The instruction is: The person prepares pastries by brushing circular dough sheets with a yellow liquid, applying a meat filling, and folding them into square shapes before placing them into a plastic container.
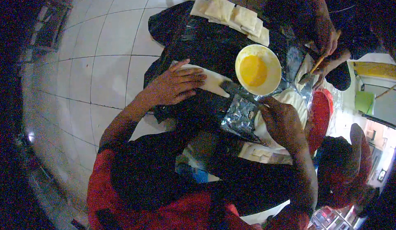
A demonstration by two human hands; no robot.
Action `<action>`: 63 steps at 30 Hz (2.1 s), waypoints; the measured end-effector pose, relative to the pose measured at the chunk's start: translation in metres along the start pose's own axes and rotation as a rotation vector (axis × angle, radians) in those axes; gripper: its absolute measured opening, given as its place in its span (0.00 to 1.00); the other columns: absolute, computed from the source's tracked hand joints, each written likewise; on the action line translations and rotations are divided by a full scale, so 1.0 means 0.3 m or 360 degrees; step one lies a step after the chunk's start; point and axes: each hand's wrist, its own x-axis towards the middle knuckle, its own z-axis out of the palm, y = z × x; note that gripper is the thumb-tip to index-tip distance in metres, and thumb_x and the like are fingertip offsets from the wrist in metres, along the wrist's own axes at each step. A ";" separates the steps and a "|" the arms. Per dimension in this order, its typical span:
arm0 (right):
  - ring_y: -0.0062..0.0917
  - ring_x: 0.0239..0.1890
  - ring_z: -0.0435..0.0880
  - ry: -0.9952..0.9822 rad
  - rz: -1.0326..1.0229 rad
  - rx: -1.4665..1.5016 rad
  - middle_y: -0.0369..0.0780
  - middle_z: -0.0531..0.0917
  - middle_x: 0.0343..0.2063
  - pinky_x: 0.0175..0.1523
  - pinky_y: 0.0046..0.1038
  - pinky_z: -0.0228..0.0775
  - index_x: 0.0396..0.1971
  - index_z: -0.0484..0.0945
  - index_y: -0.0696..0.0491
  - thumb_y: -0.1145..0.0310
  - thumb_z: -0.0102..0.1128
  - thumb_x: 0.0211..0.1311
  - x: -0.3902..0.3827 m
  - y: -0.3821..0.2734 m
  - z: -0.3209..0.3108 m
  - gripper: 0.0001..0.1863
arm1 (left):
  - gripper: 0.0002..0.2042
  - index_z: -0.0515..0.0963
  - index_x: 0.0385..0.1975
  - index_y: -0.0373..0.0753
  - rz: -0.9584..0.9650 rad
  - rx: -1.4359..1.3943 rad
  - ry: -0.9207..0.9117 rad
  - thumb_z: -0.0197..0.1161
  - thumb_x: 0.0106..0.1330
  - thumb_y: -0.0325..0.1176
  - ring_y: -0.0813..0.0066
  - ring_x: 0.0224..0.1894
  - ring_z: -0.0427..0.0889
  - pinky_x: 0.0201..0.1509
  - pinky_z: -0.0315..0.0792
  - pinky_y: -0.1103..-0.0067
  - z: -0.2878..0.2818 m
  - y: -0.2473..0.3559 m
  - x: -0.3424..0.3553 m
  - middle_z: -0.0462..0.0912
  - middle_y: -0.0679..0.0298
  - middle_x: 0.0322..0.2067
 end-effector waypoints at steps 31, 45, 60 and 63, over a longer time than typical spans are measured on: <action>0.53 0.30 0.84 -0.0059 -0.0371 -0.0326 0.54 0.82 0.24 0.37 0.51 0.74 0.37 0.78 0.55 0.63 0.54 0.69 0.262 -0.317 0.191 0.11 | 0.18 0.77 0.57 0.43 -0.0723 0.0042 0.0439 0.62 0.68 0.33 0.67 0.69 0.69 0.76 0.54 0.59 -0.079 -0.036 -0.172 0.75 0.65 0.64; 0.53 0.28 0.83 0.0098 -0.0398 -0.0197 0.52 0.82 0.22 0.35 0.51 0.73 0.37 0.77 0.53 0.63 0.56 0.69 0.229 -0.336 0.186 0.09 | 0.17 0.77 0.58 0.41 -0.0874 -0.0176 0.0640 0.59 0.69 0.29 0.60 0.66 0.72 0.73 0.59 0.61 -0.096 -0.051 -0.222 0.74 0.61 0.64; 0.51 0.35 0.85 0.0067 -0.0062 -0.0084 0.55 0.84 0.29 0.40 0.46 0.75 0.44 0.77 0.57 0.65 0.54 0.72 0.111 -0.137 -0.011 0.11 | 0.17 0.79 0.57 0.42 -0.0940 -0.0401 0.0637 0.61 0.69 0.34 0.57 0.64 0.72 0.70 0.63 0.64 -0.086 -0.036 -0.204 0.75 0.59 0.62; 0.54 0.35 0.84 0.0121 0.0148 -0.0175 0.55 0.84 0.30 0.40 0.51 0.76 0.42 0.77 0.56 0.64 0.50 0.73 0.040 0.003 -0.112 0.12 | 0.16 0.80 0.53 0.41 -0.0916 -0.0308 0.0585 0.64 0.67 0.36 0.56 0.59 0.74 0.65 0.67 0.64 -0.105 -0.045 -0.136 0.77 0.58 0.54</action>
